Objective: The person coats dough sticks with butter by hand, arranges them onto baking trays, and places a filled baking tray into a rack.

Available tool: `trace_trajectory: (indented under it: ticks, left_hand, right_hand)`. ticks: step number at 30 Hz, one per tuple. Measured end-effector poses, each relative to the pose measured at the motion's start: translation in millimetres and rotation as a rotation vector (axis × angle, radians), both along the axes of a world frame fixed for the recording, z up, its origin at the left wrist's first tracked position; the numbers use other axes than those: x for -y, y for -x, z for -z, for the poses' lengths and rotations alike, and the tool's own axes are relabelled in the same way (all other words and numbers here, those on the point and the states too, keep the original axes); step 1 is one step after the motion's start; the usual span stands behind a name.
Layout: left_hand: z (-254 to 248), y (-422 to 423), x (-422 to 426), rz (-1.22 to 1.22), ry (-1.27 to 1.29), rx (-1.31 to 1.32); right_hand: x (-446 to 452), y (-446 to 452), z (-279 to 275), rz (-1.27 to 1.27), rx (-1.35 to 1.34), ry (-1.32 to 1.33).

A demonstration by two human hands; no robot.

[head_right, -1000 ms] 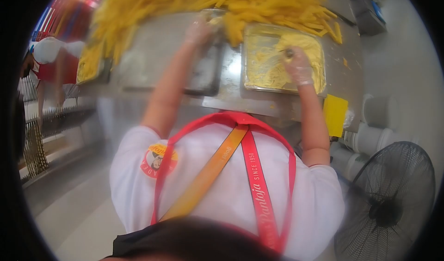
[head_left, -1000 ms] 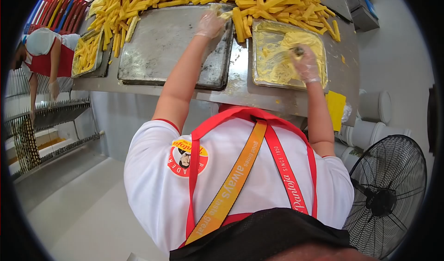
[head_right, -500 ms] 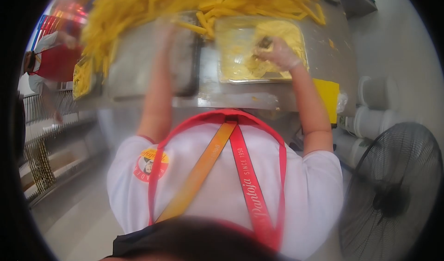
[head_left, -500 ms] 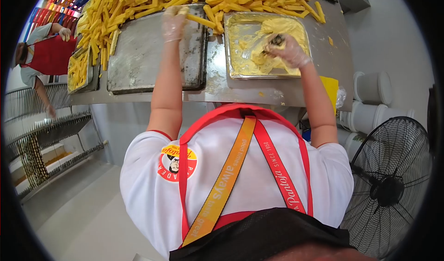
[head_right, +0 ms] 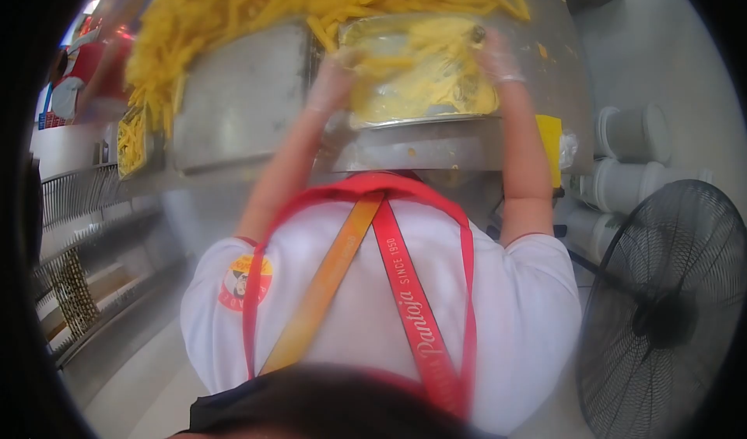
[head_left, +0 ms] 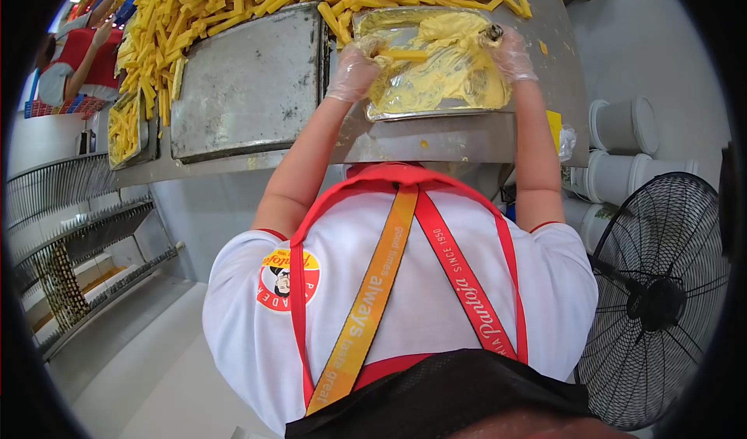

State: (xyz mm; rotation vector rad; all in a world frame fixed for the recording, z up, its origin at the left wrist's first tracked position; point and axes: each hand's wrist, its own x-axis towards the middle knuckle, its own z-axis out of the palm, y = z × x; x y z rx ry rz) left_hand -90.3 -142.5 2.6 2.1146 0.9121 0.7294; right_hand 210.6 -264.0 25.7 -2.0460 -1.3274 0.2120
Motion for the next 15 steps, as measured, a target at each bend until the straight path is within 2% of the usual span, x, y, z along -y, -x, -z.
trace_trajectory:
  ticks: [3,6,9,10,13,15]
  left_hand:
    - [6,-7,4,-0.041,-0.041,-0.035]
    - [2,-10,3,-0.014,-0.031,-0.044]
    - [4,-13,4,-0.003,-0.034,0.025]
    - [8,-13,3,-0.002,-0.025,0.036]
    - [19,-13,-2,-0.011,-0.046,0.051]
    - [19,-13,-1,-0.012,-0.119,0.028]
  right_hand:
    - [5,40,-26,-0.022,-0.195,-0.065]
    - [-1,74,-15,-0.237,-1.072,-0.399]
    - [-17,60,27,-0.089,-0.802,-0.285]
    - [-17,56,31,0.027,-0.871,-0.235]
    - [-19,44,27,0.009,-0.746,-0.162]
    - [-9,73,1,-0.114,-0.965,-0.324]
